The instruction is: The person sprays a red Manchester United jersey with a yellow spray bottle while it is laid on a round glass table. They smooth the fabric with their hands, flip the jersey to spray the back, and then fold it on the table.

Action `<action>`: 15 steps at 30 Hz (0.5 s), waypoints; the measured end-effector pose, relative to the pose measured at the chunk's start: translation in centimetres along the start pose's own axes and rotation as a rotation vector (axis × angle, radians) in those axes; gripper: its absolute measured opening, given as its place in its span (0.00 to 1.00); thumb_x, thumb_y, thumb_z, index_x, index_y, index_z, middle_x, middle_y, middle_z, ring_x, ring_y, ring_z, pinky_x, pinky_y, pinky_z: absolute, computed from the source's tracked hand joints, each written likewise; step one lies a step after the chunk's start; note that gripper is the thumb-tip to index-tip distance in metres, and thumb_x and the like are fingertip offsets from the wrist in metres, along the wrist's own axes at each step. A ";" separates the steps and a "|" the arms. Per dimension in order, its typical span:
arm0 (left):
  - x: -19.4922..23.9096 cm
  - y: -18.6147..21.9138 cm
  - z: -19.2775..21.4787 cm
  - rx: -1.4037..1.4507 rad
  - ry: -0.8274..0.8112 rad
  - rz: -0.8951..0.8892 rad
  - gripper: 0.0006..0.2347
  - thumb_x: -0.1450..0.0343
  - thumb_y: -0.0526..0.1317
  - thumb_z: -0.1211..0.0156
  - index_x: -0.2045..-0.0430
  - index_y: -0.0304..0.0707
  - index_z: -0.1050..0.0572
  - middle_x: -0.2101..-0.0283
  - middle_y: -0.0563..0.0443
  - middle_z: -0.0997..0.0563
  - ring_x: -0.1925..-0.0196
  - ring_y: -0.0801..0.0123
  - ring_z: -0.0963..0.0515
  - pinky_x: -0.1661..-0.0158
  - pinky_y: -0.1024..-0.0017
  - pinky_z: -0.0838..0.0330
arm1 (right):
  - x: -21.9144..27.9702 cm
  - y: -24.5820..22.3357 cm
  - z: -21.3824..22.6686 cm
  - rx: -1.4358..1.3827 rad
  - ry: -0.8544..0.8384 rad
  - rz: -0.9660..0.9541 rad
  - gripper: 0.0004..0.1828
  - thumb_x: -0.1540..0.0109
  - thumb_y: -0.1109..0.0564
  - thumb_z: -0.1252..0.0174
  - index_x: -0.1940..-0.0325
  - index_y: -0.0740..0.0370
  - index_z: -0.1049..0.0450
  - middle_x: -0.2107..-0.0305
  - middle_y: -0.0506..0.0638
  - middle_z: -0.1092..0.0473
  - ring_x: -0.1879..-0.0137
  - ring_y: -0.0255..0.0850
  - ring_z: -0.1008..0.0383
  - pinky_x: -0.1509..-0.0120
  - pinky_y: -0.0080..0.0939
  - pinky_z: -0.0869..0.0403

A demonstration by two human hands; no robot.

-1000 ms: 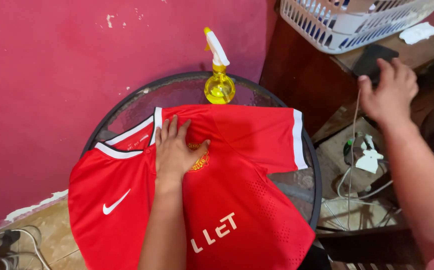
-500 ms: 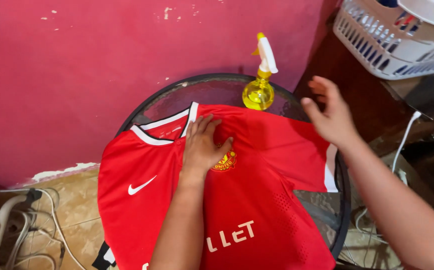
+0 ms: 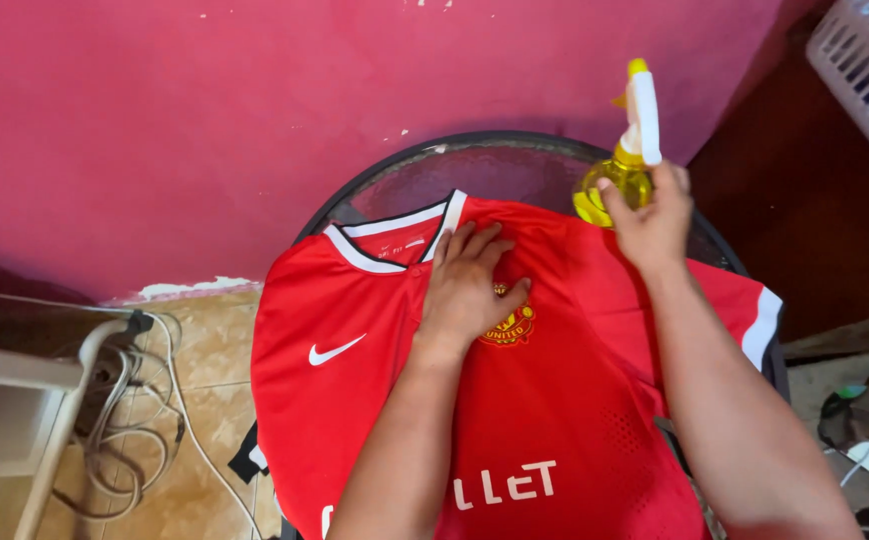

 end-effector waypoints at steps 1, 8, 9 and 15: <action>0.0 0.4 0.3 0.000 0.008 -0.012 0.26 0.34 0.57 0.40 0.43 0.48 0.24 0.33 0.52 0.27 0.26 0.52 0.39 0.26 0.49 0.57 | -0.2 -0.6 0.9 0.002 0.037 0.051 0.31 0.44 0.54 0.18 0.41 0.59 0.23 0.56 0.55 0.34 0.46 0.58 0.26 0.42 0.49 0.26; 0.2 0.9 2.1 0.115 0.263 -0.130 0.20 0.31 0.53 0.39 0.49 0.43 0.21 0.40 0.50 0.22 0.33 0.49 0.31 0.30 0.48 0.47 | -0.5 -11.0 4.4 -0.128 0.168 0.294 0.20 0.42 0.72 0.33 0.49 0.73 0.32 0.53 0.62 0.35 0.47 0.58 0.31 0.40 0.54 0.29; 0.0 0.4 2.6 -0.056 0.281 0.002 0.23 0.32 0.56 0.40 0.48 0.44 0.22 0.43 0.48 0.23 0.42 0.47 0.31 0.41 0.50 0.41 | -0.4 -11.6 4.5 -0.141 0.169 0.335 0.16 0.39 0.68 0.33 0.52 0.71 0.32 0.51 0.66 0.36 0.44 0.60 0.31 0.40 0.56 0.30; 0.9 -7.4 4.5 -0.500 0.203 0.472 0.40 0.35 0.75 0.51 0.38 0.44 0.30 0.41 0.41 0.27 0.41 0.45 0.31 0.43 0.45 0.38 | -0.3 -12.3 4.4 -0.245 0.147 0.368 0.24 0.40 0.72 0.38 0.42 0.76 0.37 0.42 0.70 0.39 0.38 0.65 0.33 0.36 0.62 0.21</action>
Point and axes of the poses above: each hand's wrist, its own x-axis away from the middle knuckle, its own z-axis out of the back of the hand, y = z × x, the point moved 9 cm from there along -x, towards the middle knuckle
